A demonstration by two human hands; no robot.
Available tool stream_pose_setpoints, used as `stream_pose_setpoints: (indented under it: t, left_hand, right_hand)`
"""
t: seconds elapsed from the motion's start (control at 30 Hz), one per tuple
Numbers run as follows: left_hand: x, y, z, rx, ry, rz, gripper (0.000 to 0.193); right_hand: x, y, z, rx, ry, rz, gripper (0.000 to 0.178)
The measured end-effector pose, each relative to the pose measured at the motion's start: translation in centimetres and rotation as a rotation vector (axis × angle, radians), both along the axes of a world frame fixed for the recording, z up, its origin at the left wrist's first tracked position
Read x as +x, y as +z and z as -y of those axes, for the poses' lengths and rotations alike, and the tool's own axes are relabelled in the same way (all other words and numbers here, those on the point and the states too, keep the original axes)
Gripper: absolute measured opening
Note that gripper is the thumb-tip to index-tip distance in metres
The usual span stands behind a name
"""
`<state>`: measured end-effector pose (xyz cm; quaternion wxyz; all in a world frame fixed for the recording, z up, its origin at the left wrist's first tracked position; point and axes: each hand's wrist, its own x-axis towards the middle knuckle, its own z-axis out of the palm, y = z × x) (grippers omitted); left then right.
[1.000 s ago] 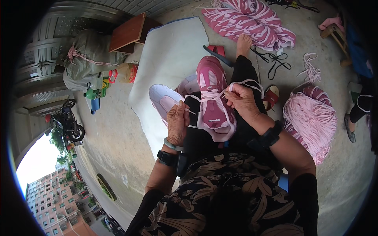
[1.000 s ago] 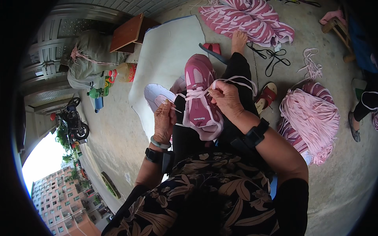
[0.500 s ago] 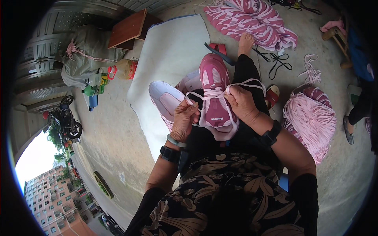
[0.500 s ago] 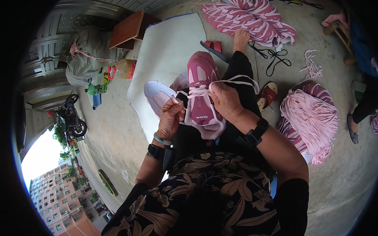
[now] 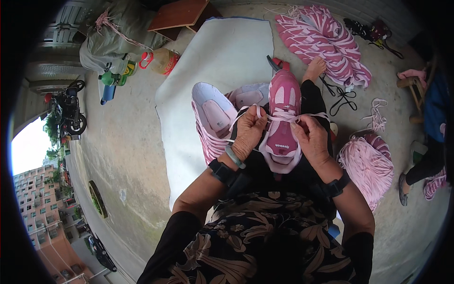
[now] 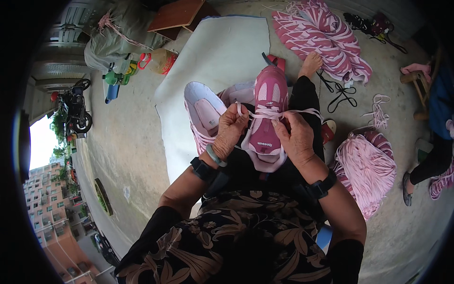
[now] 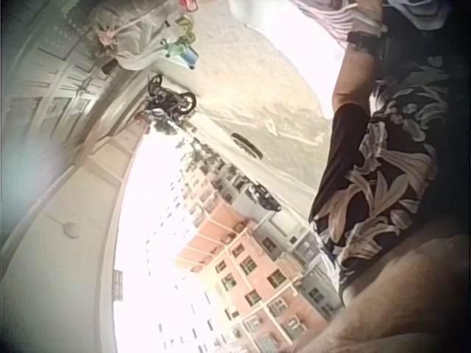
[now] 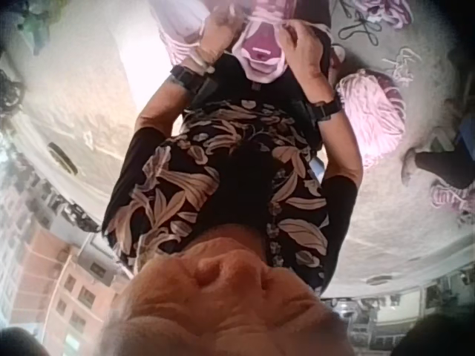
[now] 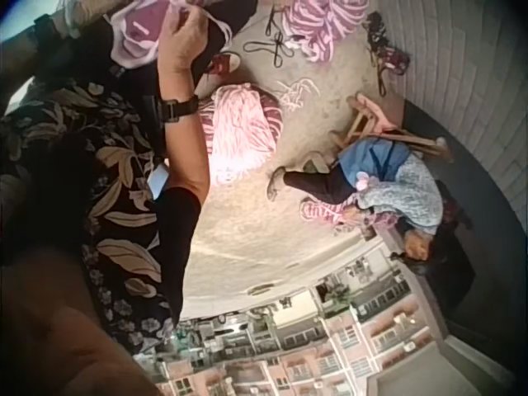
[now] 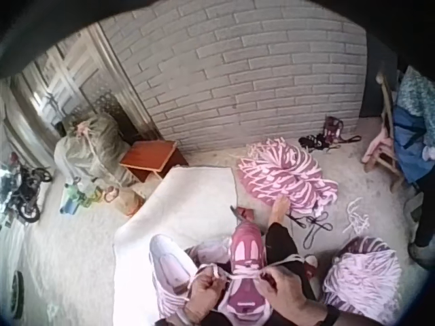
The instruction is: The person sits on the floor and laces a pink sneaker with a long pink shoelace. They thread the lace through the eyelets, pull it tight, and tie a knot at the top. The person handles the shoe and lace by hand throughout the process.
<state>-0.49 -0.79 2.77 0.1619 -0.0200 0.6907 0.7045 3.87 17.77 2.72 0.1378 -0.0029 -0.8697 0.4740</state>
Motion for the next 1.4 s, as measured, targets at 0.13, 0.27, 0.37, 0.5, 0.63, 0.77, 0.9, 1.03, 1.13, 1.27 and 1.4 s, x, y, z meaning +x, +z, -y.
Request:
stream_pose_setpoints:
  t: [0.13,0.27,0.37,0.5,0.63,0.77,0.9,1.03,1.13,1.27,1.4]
  left_hand:
    - [0.5,-0.6,0.1,-0.015,0.001,-0.025,0.007]
    - [0.4,-2.0,-0.3,-0.076,0.024,-0.094,0.006]
    - [-0.1,-2.8,-0.9,-0.082,0.003,-0.117,0.008]
    - [-0.6,-2.4,-0.7,-0.002,-0.085,-0.131,0.012]
    - [-0.8,-1.8,-0.4,0.042,-0.076,-0.023,0.013]
    - [-0.7,-3.1,-0.5,-0.018,-0.06,-0.102,0.011]
    - [-0.5,-2.6,-0.5,-0.099,-0.084,-0.237,0.01]
    - [-0.3,-2.1,-0.5,-0.12,-0.092,-0.215,0.01]
    - [-0.7,-2.0,-0.5,-0.252,-0.146,-0.305,0.012]
    - [-1.9,-1.8,-0.3,-0.426,-0.261,-0.502,0.022]
    - [-2.3,0.0,0.2,-0.428,-0.234,-0.166,0.031]
  right_hand:
    - [0.8,-0.3,0.0,0.102,0.086,-0.084,0.034]
    - [1.0,-1.6,-1.6,-0.006,0.14,0.047,0.03]
    - [1.3,-1.5,-2.0,-0.004,0.158,0.043,0.031]
    - [1.5,-1.9,-2.5,-0.039,0.182,0.098,0.031]
    - [1.4,-2.0,-2.6,-0.028,0.209,0.109,0.031]
    - [1.6,-2.4,-2.8,-0.055,0.209,0.149,0.031]
    - [1.8,-1.9,-2.9,-0.052,0.207,0.215,0.032]
    - [2.0,-1.9,-2.9,-0.05,0.207,0.211,0.032]
    - [2.0,-2.1,-2.8,-0.05,0.204,0.201,0.032]
    - [1.9,-1.6,-2.4,0.023,0.203,0.156,0.03]
    - [1.9,-0.8,-1.9,-0.069,0.148,0.222,0.025]
